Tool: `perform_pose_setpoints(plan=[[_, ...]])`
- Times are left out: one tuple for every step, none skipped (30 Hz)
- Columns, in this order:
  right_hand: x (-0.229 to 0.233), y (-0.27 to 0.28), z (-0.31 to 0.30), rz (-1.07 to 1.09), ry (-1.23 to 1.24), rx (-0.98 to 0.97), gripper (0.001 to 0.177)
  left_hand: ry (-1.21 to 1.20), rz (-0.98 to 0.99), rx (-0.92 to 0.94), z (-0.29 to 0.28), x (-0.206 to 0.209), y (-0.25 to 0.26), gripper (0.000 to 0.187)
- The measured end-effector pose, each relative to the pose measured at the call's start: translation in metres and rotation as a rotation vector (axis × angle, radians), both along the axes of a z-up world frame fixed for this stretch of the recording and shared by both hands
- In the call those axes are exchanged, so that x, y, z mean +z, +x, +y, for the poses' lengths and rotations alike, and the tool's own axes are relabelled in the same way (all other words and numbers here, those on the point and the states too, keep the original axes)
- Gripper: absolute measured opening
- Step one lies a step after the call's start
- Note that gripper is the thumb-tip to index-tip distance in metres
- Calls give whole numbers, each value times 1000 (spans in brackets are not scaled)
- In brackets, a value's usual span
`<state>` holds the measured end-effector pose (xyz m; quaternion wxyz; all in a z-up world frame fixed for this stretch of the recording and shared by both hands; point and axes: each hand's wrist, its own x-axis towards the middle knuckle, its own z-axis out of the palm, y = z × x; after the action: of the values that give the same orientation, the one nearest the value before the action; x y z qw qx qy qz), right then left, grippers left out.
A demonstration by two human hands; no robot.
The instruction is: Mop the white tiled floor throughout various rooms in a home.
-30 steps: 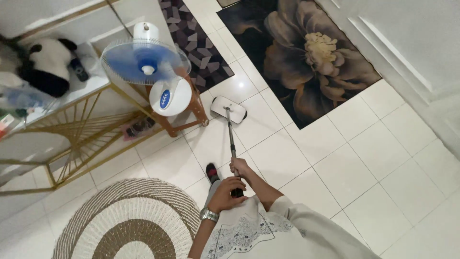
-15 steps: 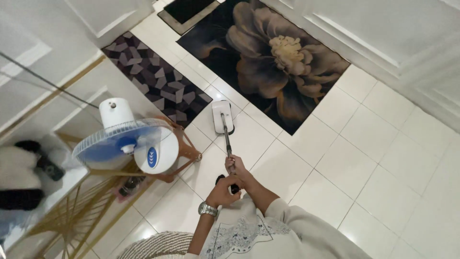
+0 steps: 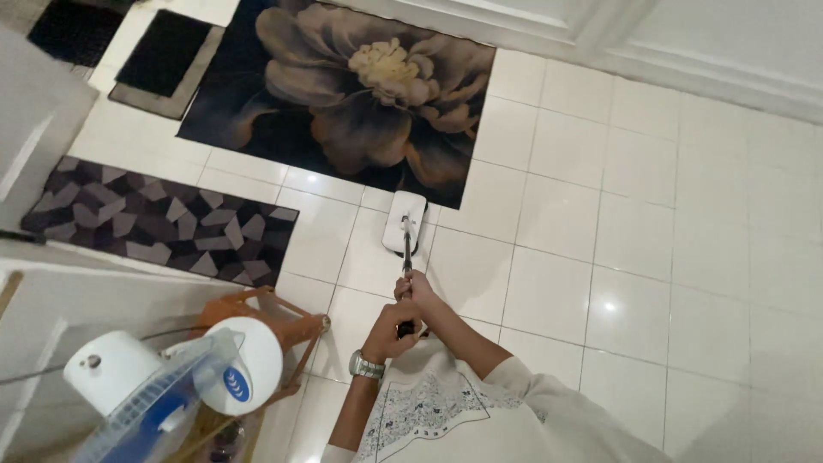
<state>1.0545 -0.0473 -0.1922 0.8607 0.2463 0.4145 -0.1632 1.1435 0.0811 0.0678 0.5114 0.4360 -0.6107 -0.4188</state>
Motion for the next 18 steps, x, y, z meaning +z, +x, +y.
perform_pose_setpoints(plan=[[-4, -5, -1, -2, 3, -30, 26, 3, -2, -30, -3, 3, -2, 15], [-9, -8, -10, 2, -90, -62, 25, 2, 13, -19, -11, 5, -2, 13], [-13, -11, -19, 8, -183, -95, 24, 0, 29, -7, -19, 7, -2, 11], [3, -17, -19, 11, -181, -120, 24, 3, 29, -32, -26, 9, -6, 11], [18, -24, -19, 113, -171, -112, 23, -25, 122, -44, -32, 12, -9, 12], [34, -29, -19, 213, -159, -97, 22, -49, 214, -49, -39, 14, -13, 14], [44, -38, -20, 213, -154, -116, 22, -44, 214, -67, -39, 10, -19, 14], [55, -44, -24, 398, -373, 56, 20, -11, 262, -69, -41, 6, -24, 14], [66, -50, -27, 585, -588, 232, 22, 22, 310, -71, -44, 2, -28, 14], [49, -60, -32, 590, -581, 209, 22, 25, 308, -94, -47, 5, -33, 14], [31, -70, -36, 640, -667, 318, 20, 32, 284, -156, -50, 8, -37, 15], [13, -83, -37, 693, -749, 432, 18, 39, 266, -217, -51, 10, -44, 16], [3, -93, -40, 704, -739, 413, 18, 42, 269, -239, -54, 9, -51, 16], [-8, -101, -43, 815, -950, 751, 17, 81, 202, -294, -57, 9, -57, 15], [-19, -109, -45, 911, -1149, 1103, 20, 119, 135, -349, -60, 8, -63, 14], [-13, -113, -47, 916, -1142, 1095, 20, 120, 135, -359, -65, 0, -66, 14], [-7, -116, -49, 969, -1015, 942, 23, 111, 75, -386, -69, -9, -68, 11], [-2, -121, -46, 1009, -885, 796, 27, 105, 17, -407, -68, -18, -72, 8]])
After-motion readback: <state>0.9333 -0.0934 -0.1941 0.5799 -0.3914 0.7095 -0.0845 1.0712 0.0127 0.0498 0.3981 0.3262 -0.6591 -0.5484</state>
